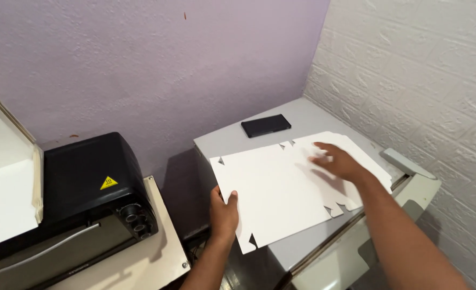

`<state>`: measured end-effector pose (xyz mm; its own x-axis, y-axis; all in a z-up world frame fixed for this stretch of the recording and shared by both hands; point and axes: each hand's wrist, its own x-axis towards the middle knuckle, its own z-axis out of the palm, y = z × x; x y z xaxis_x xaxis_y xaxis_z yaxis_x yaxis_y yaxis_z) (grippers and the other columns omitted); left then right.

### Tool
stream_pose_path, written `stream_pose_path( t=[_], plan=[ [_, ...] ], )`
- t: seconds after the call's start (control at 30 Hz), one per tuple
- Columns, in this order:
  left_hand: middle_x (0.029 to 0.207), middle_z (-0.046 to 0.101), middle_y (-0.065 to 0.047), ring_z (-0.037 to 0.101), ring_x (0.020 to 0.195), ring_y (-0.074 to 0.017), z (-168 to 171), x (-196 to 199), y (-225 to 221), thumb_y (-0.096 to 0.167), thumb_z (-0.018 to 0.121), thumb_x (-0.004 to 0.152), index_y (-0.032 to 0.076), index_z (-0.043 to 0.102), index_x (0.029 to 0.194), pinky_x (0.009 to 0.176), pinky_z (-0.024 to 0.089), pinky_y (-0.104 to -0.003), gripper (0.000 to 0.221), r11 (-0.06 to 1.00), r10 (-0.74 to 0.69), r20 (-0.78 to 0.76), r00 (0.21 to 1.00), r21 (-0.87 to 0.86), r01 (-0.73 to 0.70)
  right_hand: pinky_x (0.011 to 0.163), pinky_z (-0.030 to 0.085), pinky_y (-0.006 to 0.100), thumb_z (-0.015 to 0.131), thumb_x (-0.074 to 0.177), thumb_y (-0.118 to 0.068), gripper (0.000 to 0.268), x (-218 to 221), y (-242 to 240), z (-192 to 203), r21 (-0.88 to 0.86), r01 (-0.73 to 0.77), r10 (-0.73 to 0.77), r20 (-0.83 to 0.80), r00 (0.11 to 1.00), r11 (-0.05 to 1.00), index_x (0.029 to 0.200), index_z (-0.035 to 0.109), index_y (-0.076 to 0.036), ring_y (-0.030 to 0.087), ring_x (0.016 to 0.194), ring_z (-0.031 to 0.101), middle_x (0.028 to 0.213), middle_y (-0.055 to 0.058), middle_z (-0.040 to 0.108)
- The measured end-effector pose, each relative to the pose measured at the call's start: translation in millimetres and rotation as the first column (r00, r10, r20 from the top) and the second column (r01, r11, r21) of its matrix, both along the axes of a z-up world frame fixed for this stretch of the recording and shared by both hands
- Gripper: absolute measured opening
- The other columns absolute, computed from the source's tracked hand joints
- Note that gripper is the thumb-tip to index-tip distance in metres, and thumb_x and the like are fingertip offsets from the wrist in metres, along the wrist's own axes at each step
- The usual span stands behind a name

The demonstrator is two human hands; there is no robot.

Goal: Folding several cardboard pizza boxes and stacking them.

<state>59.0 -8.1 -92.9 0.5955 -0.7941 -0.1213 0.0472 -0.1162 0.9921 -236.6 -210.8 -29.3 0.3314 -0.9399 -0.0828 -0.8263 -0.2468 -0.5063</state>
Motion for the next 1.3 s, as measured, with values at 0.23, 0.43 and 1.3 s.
stream_pose_path(
  t=[0.23,0.43,1.3],
  plan=[
    [0.119,0.071,-0.016,0.071,0.106,-0.0218,4,1,11,0.021,0.056,0.1,0.005,0.048,0.134,0.093,0.054,-0.038,0.039,0.983,-0.037,0.08,0.996,-0.176,0.051,0.111,0.045,0.048,0.078,0.087,-0.056,0.084,-118,-60,-51,-0.259,0.335,-0.345,0.006,0.939,0.906,0.147,0.053,-0.002,0.041,0.133,0.056,0.145,0.025,0.057],
    [0.114,0.073,-0.018,0.07,0.102,-0.0181,32,29,10,0.026,0.061,0.099,0.003,0.045,0.136,0.09,0.057,-0.034,0.046,0.82,-0.24,-0.117,0.964,-0.556,0.136,0.109,0.044,0.055,0.07,0.091,-0.044,0.08,-111,-18,20,0.22,0.409,-0.464,0.448,0.764,0.886,0.154,0.038,-0.006,0.035,0.128,0.057,0.141,0.021,0.059],
    [0.12,0.071,-0.02,0.069,0.112,-0.0329,82,63,-4,0.038,0.064,0.099,0.003,0.061,0.127,0.097,0.052,-0.046,0.045,0.891,-0.438,0.541,0.718,0.37,0.265,0.083,0.06,0.045,0.074,0.093,-0.017,0.054,-108,-6,32,0.169,0.485,-0.513,0.336,0.79,0.858,0.142,0.06,-0.001,0.035,0.098,0.074,0.12,0.024,0.074]
  ],
)
